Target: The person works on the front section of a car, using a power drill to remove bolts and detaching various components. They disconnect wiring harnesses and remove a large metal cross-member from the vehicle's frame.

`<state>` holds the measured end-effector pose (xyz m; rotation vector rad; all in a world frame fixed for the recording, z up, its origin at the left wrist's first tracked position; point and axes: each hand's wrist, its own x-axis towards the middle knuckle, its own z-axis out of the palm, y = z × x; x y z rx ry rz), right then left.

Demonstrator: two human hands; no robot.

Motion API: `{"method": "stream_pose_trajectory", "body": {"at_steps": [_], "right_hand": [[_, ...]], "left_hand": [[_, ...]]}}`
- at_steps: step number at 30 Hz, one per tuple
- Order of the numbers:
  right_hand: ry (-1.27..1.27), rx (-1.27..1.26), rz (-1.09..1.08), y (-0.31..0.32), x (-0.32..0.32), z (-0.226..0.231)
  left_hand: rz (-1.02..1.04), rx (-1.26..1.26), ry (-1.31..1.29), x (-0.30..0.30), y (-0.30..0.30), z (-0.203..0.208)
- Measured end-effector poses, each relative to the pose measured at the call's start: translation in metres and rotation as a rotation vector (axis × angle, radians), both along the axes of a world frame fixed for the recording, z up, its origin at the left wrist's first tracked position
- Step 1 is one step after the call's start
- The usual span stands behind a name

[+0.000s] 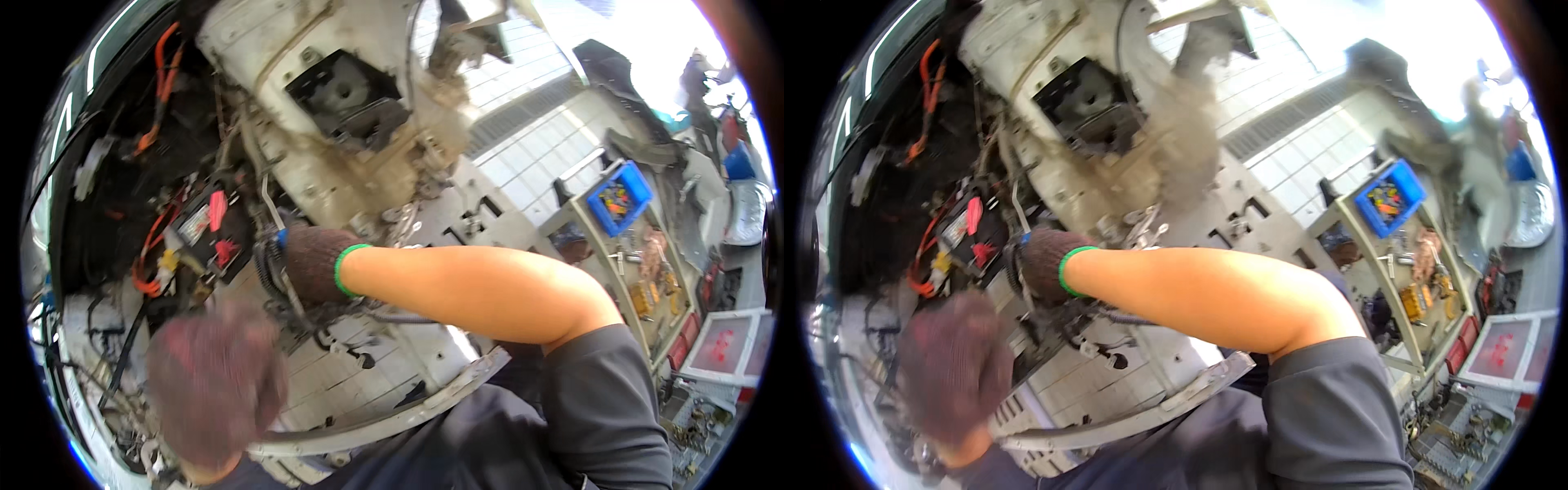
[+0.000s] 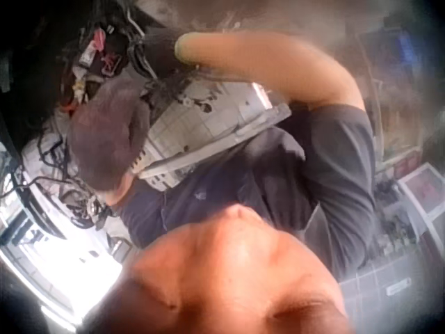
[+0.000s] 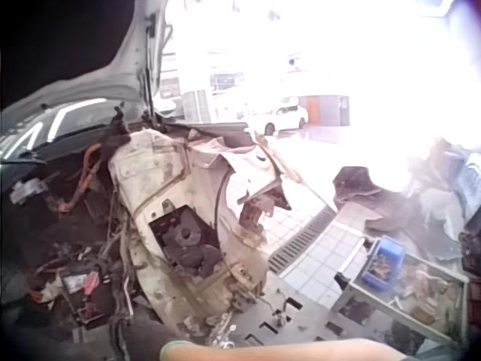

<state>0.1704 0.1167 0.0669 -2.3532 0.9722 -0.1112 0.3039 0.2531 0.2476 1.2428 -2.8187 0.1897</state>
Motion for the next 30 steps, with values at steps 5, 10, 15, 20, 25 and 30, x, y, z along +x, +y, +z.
{"method": "stream_pose_trajectory", "body": {"at_steps": [5,10,15,20,25,30], "right_hand": [[-0.015,0.041,-0.125,0.011,-0.049,0.038],[-0.18,-0.01,-0.392,0.044,-0.098,0.046],[-0.241,0.075,-0.532,0.08,-0.166,0.038],[-0.224,0.032,-0.859,0.116,-0.255,-0.013],[-0.23,0.178,-1.472,0.186,-0.372,-0.108],[-0.679,0.346,-1.934,0.28,-0.415,-0.186]], "left_hand": [[-0.197,-0.273,-0.368,-0.034,0.046,0.038],[-0.278,-0.186,-0.393,-0.035,0.039,0.042],[-0.321,-0.073,-0.369,-0.029,0.026,0.045],[-0.334,0.044,-0.375,-0.038,0.009,0.054],[-0.22,0.307,-0.202,-0.065,-0.009,0.052],[-0.05,0.046,0.229,-0.061,-0.098,-0.061]]}}
